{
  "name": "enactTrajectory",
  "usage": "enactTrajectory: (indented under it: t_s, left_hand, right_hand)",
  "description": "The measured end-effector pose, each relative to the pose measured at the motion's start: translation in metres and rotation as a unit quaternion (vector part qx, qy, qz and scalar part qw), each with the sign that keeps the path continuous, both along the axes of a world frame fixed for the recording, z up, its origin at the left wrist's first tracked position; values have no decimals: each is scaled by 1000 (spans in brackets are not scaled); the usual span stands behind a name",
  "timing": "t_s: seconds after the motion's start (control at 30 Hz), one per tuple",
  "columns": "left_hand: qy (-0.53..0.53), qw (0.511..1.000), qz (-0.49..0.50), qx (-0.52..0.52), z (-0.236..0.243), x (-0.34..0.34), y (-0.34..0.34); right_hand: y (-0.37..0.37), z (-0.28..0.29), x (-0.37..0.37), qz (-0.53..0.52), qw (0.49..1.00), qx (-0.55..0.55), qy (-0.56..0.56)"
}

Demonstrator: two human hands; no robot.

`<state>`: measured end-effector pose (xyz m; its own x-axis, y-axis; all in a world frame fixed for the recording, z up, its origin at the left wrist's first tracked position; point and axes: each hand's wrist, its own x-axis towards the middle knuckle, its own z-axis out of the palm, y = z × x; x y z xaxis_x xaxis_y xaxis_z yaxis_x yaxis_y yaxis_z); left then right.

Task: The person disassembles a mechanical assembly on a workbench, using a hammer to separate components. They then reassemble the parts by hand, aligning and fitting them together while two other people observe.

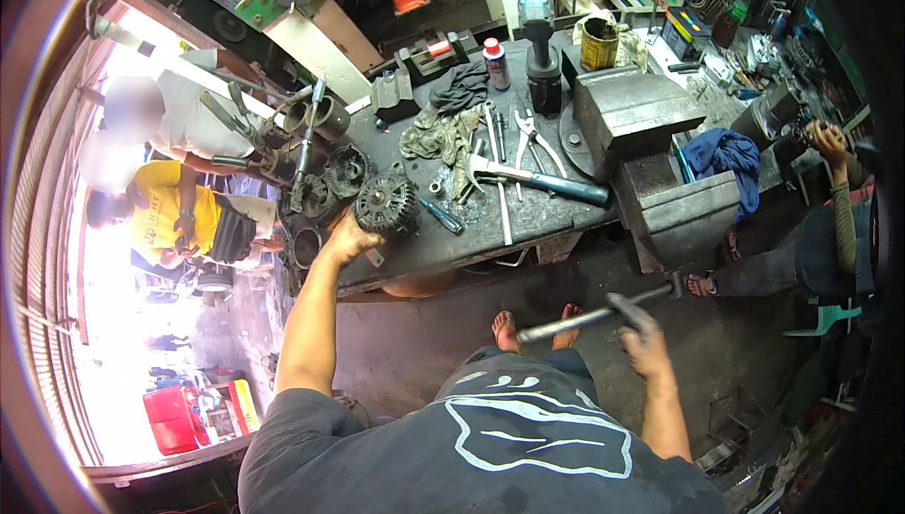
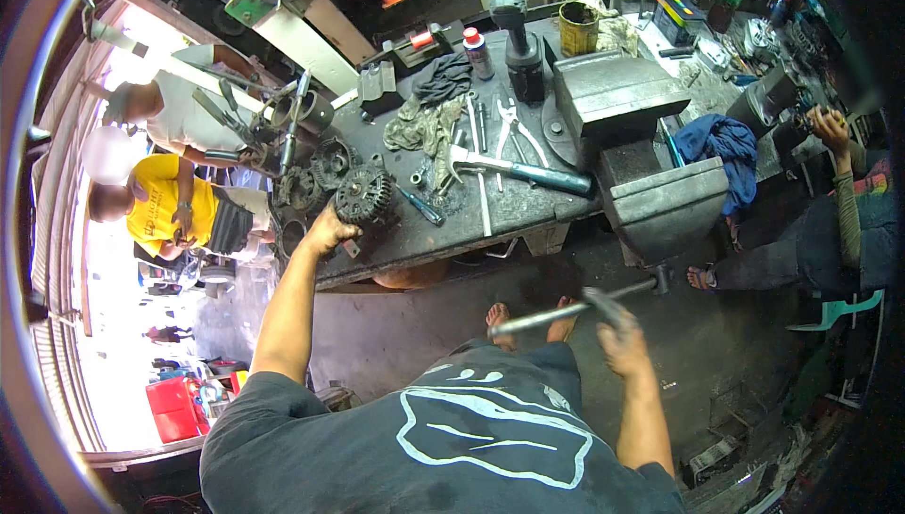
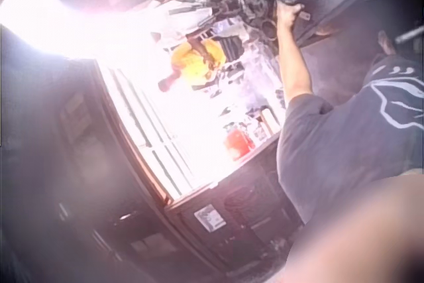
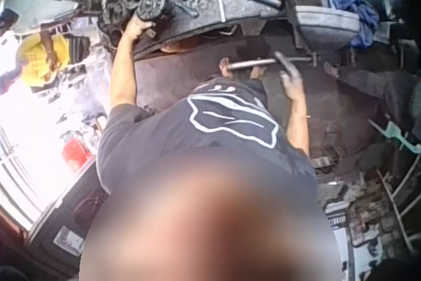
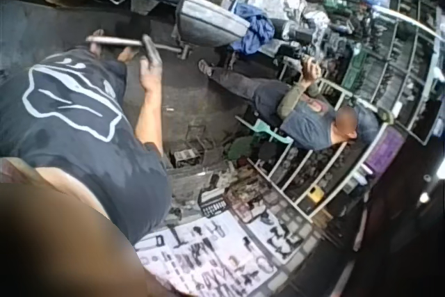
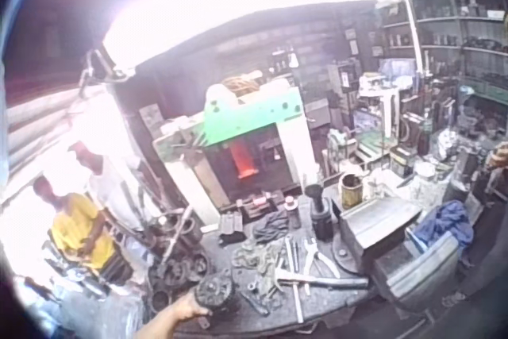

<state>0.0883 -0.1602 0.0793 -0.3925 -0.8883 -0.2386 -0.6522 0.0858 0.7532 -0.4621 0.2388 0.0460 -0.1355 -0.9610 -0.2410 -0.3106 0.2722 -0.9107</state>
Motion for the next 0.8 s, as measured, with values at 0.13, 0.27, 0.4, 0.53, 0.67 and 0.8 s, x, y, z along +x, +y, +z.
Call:
enactTrajectory:
  t_s: [0.13, 0.27, 0.4, 0.53, 0.67, 0.8]
  left_hand:
    - [28, 999, -5, 24, 6, -6, 1]
    - [-8, 1000, 5, 1, 7, -4, 3]
    - [16, 1000, -12, 19, 2, 0, -1]
    - [-21, 1000, -14, -5, -2, 2, -9]
    - [-53, 997, 33, 53, -5, 3, -10]
    - [-60, 997, -29, -39, -5, 7, -9]
  right_hand:
    - [-32, -81, -43, -342, 920, 119, -150]
    - [-6, -18, -155, -362, 844, -195, -345]
    - [21, 51, -91, -168, 952, -172, -189]
    - [-12, -24, 28, 63, 996, -41, 50]
    - [-23, -76, -53, -327, 935, 133, -44]
    - [5, 15, -143, -366, 877, -179, -255]
